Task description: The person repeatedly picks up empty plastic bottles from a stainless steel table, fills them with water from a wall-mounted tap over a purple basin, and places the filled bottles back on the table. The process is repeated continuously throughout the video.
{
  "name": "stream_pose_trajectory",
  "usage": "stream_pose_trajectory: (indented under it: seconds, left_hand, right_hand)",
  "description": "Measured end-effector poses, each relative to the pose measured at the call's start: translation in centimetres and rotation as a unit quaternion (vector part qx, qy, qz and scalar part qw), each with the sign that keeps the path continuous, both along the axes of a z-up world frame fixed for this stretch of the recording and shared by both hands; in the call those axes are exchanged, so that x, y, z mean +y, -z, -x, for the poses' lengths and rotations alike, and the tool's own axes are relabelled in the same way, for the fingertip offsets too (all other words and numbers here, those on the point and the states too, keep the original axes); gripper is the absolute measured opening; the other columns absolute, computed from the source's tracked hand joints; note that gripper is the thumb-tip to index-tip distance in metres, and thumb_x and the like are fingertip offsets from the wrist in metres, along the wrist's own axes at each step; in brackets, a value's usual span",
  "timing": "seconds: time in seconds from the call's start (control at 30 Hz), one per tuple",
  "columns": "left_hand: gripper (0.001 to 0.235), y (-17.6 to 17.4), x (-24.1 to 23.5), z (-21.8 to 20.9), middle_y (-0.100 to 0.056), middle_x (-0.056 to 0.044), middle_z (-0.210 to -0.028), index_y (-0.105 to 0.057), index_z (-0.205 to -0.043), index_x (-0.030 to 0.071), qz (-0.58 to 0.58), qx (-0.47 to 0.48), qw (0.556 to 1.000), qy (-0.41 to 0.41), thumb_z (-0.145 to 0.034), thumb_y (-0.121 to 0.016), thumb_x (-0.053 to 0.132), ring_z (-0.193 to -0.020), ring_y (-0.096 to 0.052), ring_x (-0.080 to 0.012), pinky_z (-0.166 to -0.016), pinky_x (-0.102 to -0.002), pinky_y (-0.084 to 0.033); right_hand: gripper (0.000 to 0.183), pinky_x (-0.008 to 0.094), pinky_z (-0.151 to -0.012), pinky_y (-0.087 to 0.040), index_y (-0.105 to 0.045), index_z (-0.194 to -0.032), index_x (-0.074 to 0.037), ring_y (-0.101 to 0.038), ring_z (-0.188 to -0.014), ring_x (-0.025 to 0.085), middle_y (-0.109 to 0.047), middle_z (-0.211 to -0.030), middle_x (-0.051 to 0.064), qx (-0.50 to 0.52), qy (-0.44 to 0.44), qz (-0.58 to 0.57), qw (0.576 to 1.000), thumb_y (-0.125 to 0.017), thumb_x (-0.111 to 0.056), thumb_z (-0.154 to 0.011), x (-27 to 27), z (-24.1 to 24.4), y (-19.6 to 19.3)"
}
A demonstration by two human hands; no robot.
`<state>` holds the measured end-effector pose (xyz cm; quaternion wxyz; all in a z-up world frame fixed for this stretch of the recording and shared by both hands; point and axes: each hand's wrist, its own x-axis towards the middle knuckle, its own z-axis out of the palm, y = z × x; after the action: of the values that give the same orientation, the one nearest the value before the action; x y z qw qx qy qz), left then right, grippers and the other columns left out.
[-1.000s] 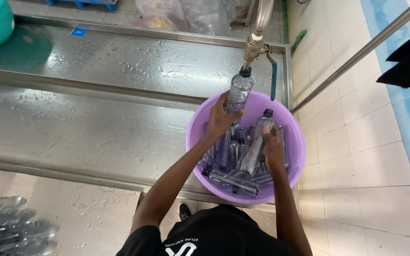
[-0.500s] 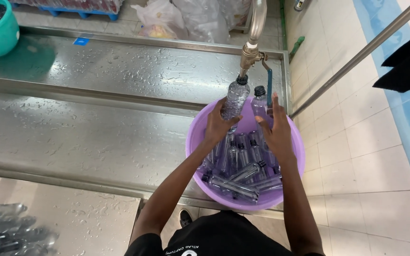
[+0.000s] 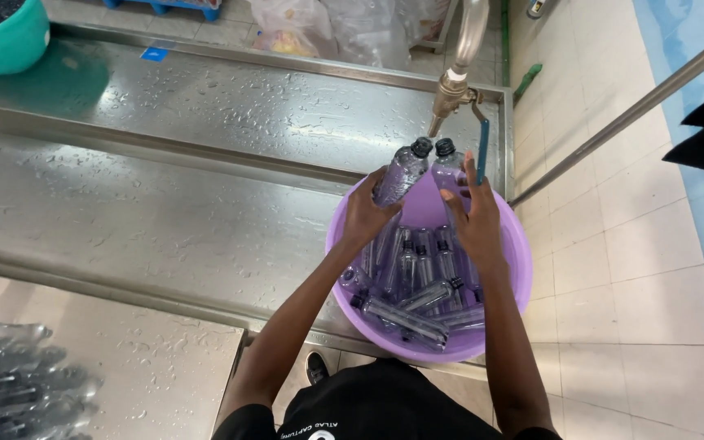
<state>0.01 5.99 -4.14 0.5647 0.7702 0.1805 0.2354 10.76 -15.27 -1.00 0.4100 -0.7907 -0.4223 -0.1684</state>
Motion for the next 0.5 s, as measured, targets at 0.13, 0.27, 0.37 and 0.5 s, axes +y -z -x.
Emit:
stream_pose_trajectory:
  seconds: [0.13,0.27,0.37,0.5]
  left_hand:
    - [0.093,-1.3,0.5,3.1,-0.071,-0.029,-0.138,-0.051,-0.165,0.013,0.002,-0.013,0.999,-0.033,-0.081,-0.088,0.014,-0.131,-0.068,-0.0481,-0.112,-0.056,-0.058]
    - [0.083,5.1,2.8,5.1,-0.074,-0.028,-0.124,-0.061,-0.153,0.0,0.018,0.013,0.993,-0.115,-0.079,-0.091,0.025,-0.117,-0.073,-0.0457,-0.1,-0.049,-0.061]
    - [0.089,9.4,5.4,9.3,-0.074,-0.024,-0.122,-0.061,-0.154,0.004,0.038,0.003,0.98,-0.197,-0.075,-0.095,0.025,-0.112,-0.074,-0.0389,-0.095,-0.049,-0.061]
    - [0.073,13.4,7.2,18.5,-0.077,-0.012,-0.124,-0.064,-0.144,0.007,0.015,-0.003,0.943,-0.333,-0.08,-0.092,0.026,-0.103,-0.073,-0.0244,-0.081,-0.034,-0.06]
  right_hand:
    - [0.072,0.055,-0.111,-0.054,-0.03,-0.175,-0.005,-0.056,-0.144,0.045,-0.046,-0.167,0.025,-0.013,-0.03,-0.033,0.999,-0.062,-0.038,-0.118,1.9,-1.0,1.2]
    - [0.083,0.06,-0.099,-0.06,-0.027,-0.175,-0.001,-0.062,-0.131,0.054,-0.052,-0.158,0.034,0.023,-0.053,-0.056,0.997,-0.065,-0.046,-0.116,3.0,-1.0,1.7]
    - [0.085,0.057,-0.092,-0.062,-0.021,-0.177,-0.003,-0.07,-0.12,0.053,-0.057,-0.148,0.038,0.082,-0.102,-0.101,0.986,-0.073,-0.036,-0.118,3.6,-0.9,0.6]
    - [0.049,0.054,-0.088,-0.064,-0.034,-0.159,0.007,-0.074,-0.113,0.049,-0.069,-0.133,0.039,0.038,-0.112,-0.122,0.985,-0.064,-0.018,-0.13,4.1,-5.4,4.1]
